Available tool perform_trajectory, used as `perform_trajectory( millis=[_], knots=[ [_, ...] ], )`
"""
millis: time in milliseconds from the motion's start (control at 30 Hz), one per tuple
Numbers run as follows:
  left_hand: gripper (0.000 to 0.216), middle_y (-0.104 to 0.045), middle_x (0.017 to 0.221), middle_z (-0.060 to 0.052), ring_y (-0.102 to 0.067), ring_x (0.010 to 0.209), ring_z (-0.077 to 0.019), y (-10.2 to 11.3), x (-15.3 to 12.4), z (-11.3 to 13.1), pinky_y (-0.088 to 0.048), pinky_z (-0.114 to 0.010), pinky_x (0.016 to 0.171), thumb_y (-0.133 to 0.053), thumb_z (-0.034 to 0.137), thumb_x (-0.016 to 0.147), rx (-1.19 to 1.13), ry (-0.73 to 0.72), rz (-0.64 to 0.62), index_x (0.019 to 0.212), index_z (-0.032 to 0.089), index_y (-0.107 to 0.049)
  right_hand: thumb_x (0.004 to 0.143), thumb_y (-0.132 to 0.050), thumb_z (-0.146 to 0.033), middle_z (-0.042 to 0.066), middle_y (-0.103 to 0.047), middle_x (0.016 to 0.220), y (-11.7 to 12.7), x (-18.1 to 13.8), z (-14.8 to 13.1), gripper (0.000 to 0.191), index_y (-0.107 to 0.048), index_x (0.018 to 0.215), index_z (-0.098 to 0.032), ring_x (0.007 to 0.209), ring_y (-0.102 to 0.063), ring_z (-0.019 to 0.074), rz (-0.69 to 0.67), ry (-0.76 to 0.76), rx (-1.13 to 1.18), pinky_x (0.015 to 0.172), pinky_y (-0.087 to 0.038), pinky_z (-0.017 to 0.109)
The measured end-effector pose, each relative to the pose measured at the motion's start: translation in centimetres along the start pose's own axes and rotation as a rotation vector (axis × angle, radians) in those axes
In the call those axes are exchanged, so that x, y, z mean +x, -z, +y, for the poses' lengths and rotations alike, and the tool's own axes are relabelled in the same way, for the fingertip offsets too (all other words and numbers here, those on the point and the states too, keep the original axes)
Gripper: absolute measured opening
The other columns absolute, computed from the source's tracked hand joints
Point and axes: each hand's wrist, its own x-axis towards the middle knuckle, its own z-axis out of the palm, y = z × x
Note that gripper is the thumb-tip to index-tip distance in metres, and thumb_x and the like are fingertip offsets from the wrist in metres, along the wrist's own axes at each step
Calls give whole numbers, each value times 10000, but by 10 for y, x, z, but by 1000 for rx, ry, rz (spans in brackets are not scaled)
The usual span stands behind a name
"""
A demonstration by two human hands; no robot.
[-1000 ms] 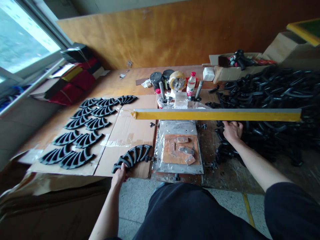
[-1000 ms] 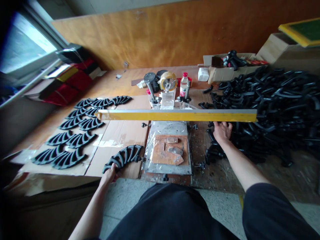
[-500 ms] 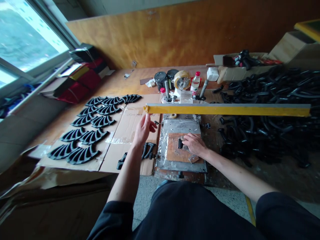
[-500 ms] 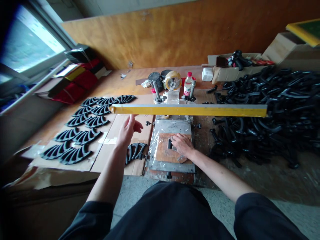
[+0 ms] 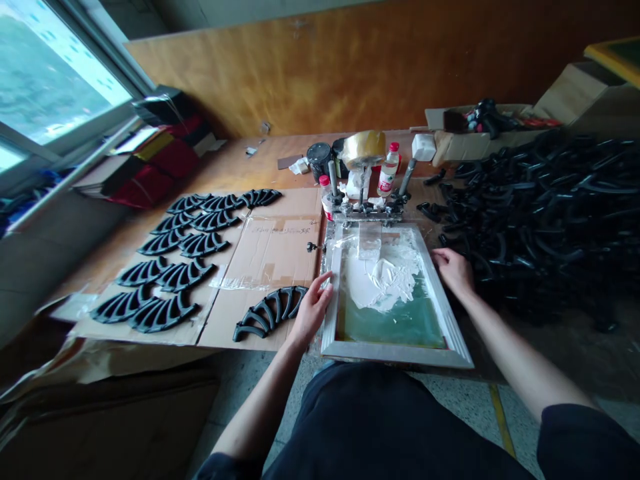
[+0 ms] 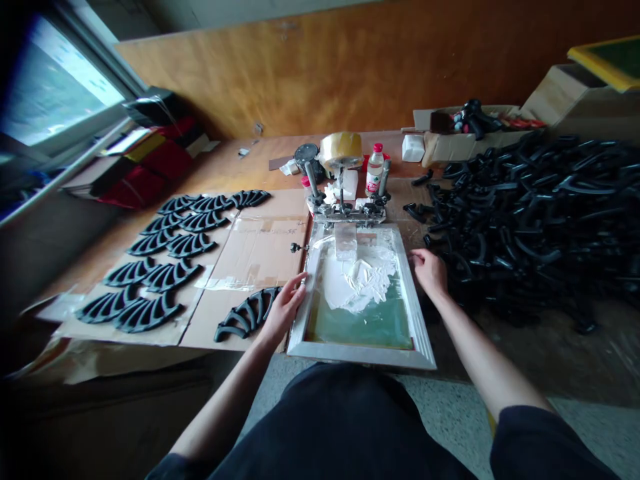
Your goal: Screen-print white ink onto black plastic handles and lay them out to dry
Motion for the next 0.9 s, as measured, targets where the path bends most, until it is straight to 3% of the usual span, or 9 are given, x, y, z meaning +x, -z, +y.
perform_trajectory(
  millis=[133, 200, 300, 367, 500, 600, 733, 833, 900],
  knots=[
    [620, -629, 726, 16, -553, 613, -120, -12, 11, -41, -415, -215, 579, -560, 475, 860, 185, 104, 35, 1422, 236, -451, 838, -651, -360, 165, -522, 1320, -8, 34, -50, 501, -557, 1288, -160, 1190, -508, 314, 141, 238, -60, 982, -445, 488],
    [588, -628, 724, 14, -562, 627, -124, -15, 18, -50, -418, -217, 586, -558, 456, 862, 254, 108, 39, 1403, 241, -477, 776, -724, -340, 153, -567, 1268, -23, 38, -87, 524, -583, 1245, -155, 1173, -512, 315, 11, 375, -143, 972, -439, 459],
    [563, -629, 735, 6, -578, 655, -134, -13, 23, -55, -416, -219, 591, -533, 467, 873, 308, 114, 11, 1388, 244, -494, 807, -690, -279, 97, -675, 979, -42, 24, -122, 209, -659, 981, -168, 938, -605, 249, -281, 414, -270, 830, -466, 355],
    [558, -635, 754, 1, -588, 678, -141, -12, 23, -56, -416, -221, 601, -510, 487, 881, 325, 116, -12, 1386, 249, -494, 844, -610, -200, 80, -681, 890, -45, 3, -124, 73, -655, 891, -170, 865, -614, 221, -392, 476, -316, 758, -450, 307],
    [554, -664, 812, -13, -603, 722, -153, -12, 21, -59, -416, -227, 625, -491, 508, 885, 333, 121, -5, 1378, 256, -500, 777, -519, -40, 69, -692, 926, -28, -30, -108, 245, -666, 925, -169, 899, -615, 200, -573, 780, -244, 745, -428, 275],
    [559, -672, 826, -23, -604, 719, -158, -13, 21, -63, -408, -231, 610, -502, 519, 877, 313, 124, 7, 1367, 249, -513, 744, -568, -71, 20, -703, 885, -15, -28, -106, 224, -683, 869, -217, 858, -631, 183, -687, 826, -155, 721, -429, 260],
    [563, -661, 790, -24, -595, 692, -160, -12, 23, -64, -406, -235, 586, -527, 529, 859, 286, 101, 18, 1334, 227, -545, 771, -602, -130, 8, -721, 884, -25, -23, -110, 178, -713, 853, -243, 863, -653, 196, -544, 668, -112, 730, -461, 273],
    [559, -650, 755, -16, -587, 662, -156, -12, 23, -63, -410, -235, 572, -562, 520, 837, 249, 100, 31, 1305, 214, -566, 774, -531, -53, 60, -705, 1125, -38, -42, -99, 370, -711, 1053, -216, 999, -651, 214, -424, 716, -61, 839, -490, 313],
    [551, -644, 742, -11, -579, 644, -151, -12, 22, -61, -407, -231, 562, -577, 512, 827, 227, 113, 44, 1290, 212, -576, 760, -521, -31, 71, -678, 1205, -38, -55, -90, 434, -694, 1117, -208, 1025, -654, 214, -442, 758, -31, 865, -499, 321]
  ],
)
